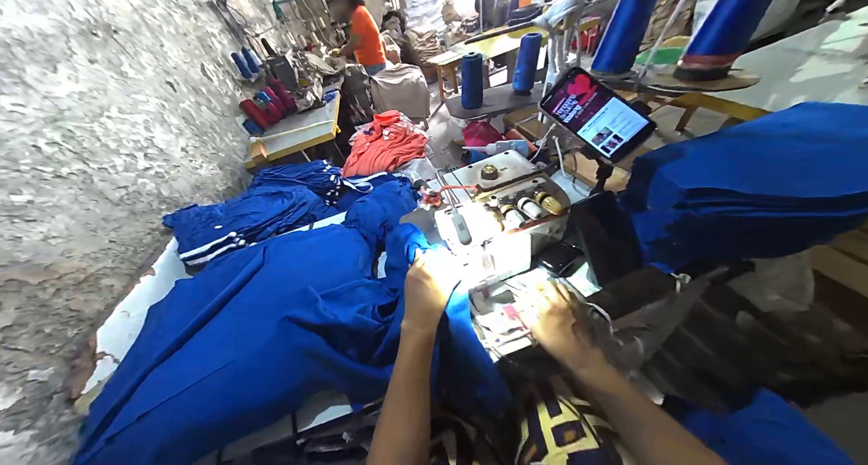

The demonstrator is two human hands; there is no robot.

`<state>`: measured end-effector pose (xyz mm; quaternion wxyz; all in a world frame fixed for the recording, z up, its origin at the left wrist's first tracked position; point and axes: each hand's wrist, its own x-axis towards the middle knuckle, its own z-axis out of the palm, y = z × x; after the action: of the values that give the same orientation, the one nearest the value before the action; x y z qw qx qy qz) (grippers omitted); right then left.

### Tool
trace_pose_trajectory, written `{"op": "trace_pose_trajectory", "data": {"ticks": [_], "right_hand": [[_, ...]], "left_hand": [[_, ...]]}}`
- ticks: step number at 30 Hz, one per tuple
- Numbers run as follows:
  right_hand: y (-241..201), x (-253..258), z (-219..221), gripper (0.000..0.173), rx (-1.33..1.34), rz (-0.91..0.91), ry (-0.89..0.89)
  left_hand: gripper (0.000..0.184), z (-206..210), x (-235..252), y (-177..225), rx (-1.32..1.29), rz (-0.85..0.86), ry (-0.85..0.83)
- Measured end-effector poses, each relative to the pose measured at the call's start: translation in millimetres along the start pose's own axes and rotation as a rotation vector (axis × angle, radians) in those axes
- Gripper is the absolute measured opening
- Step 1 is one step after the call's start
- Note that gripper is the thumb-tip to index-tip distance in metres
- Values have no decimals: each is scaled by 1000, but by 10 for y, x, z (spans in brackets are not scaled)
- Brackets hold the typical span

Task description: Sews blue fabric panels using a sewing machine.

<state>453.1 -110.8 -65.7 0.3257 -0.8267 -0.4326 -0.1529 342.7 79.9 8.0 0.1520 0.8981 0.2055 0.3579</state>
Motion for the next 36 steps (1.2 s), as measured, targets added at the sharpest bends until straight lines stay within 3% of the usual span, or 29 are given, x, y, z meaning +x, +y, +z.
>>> {"op": "trace_pose_trajectory", "data": {"ticks": [2, 4, 7, 9, 13, 17, 20, 23, 27, 30, 33, 36], "right_hand": [[59, 30, -85, 29, -56, 115, -214], [88, 27, -99, 25, -99, 122, -314], [107, 34, -147, 20, -128, 121, -352], [169, 38, -175, 20, -124, 138, -287], [160, 135, -315, 22, 122, 229, -102], [-89, 324, -466, 33, 505, 323, -226], [-295, 426, -396, 44, 492, 180, -168], [-433, 477, -202, 22, 263, -101, 85], [-553, 548, -85, 15, 225, -206, 158], [-524, 500, -91, 15, 285, -162, 203], [-266, 365, -156, 17, 297, -7, 197], [133, 182, -196, 28, 183, 182, -34]], "left_hand": [[26, -11, -110, 91, 18, -37, 31], [22, 5, -204, 152, 29, -87, 82], [17, 17, -281, 166, 13, -138, 190], [15, -15, -308, 157, -64, -235, 253], [13, -176, -334, 162, -640, -655, 345], [17, -354, -369, 330, -1052, -931, 438], [16, -361, -503, 488, -981, -806, 416], [19, -247, -655, 596, -819, -563, 346], [18, -25, -807, 628, -540, -324, 259], [15, 85, -886, 572, -341, -221, 56], [24, -54, -901, 514, -178, -168, -119], [19, -272, -749, 398, -210, -87, 89]]}}
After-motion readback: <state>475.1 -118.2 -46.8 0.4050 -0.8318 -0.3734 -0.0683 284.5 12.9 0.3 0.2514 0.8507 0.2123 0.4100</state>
